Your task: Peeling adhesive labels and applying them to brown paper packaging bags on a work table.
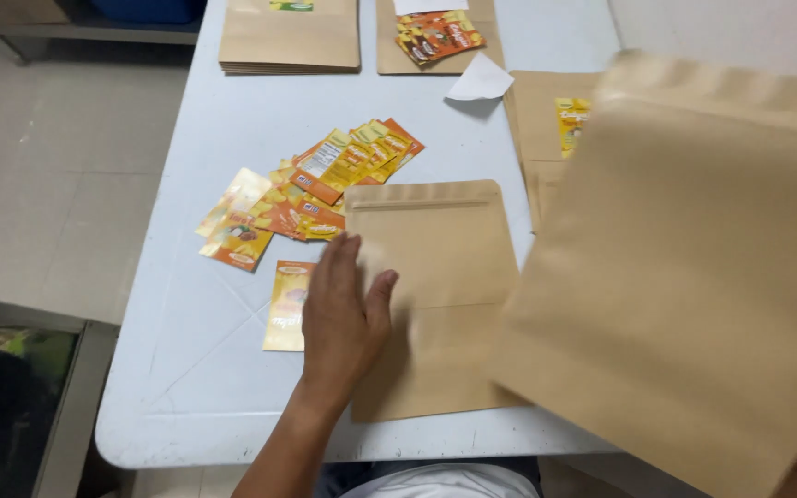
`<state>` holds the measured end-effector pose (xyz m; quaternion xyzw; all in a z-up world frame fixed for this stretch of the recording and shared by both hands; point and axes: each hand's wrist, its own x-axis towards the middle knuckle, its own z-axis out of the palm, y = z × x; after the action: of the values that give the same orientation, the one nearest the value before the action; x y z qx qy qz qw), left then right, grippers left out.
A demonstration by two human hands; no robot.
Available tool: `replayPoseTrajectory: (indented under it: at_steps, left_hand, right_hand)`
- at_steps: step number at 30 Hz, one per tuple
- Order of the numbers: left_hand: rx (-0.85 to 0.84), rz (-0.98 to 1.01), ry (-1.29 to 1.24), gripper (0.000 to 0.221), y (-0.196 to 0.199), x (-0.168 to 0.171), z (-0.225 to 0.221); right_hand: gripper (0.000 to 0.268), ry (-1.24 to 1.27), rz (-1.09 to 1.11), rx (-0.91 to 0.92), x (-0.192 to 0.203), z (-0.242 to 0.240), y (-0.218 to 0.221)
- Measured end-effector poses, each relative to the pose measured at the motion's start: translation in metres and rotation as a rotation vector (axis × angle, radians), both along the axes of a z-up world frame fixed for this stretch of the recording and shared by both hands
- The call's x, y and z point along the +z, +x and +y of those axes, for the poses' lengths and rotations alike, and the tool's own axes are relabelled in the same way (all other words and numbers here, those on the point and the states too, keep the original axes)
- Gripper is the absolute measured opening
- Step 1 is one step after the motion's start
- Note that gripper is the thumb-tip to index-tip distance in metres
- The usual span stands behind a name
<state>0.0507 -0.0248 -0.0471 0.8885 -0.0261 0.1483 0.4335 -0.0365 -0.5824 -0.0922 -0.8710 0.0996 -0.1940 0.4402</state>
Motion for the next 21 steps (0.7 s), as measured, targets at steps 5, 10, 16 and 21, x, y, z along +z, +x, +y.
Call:
replayPoseTrajectory:
  at_steps: [5, 10, 16, 21]
  left_hand:
    - [-0.349, 0.445, -0.820, 0.040, -0.002, 0.038, -0.014]
    - [-0.218, 0.679, -1.079, 0.035, -0.003, 0.029, -0.021]
    - [-0.172, 0.692, -1.094, 0.050, -0.004, 0.015, -0.010]
    - [-0.301, 0.707, -1.243, 0.038, -0.009, 0.009, -0.008]
  right_hand:
    - [0.012, 0.514, -0.067, -0.136, 0.090, 0.182, 0.020]
    - [0.032, 0.758, 0.003, -0.207, 0.065, 0.205, 0.035]
    - [0.020, 0.834, 0.086, -0.026, 0.063, 0.207, 0.036]
    - [0.033, 0.705, 0.143, 0.051, 0.066, 0.231, 0.042]
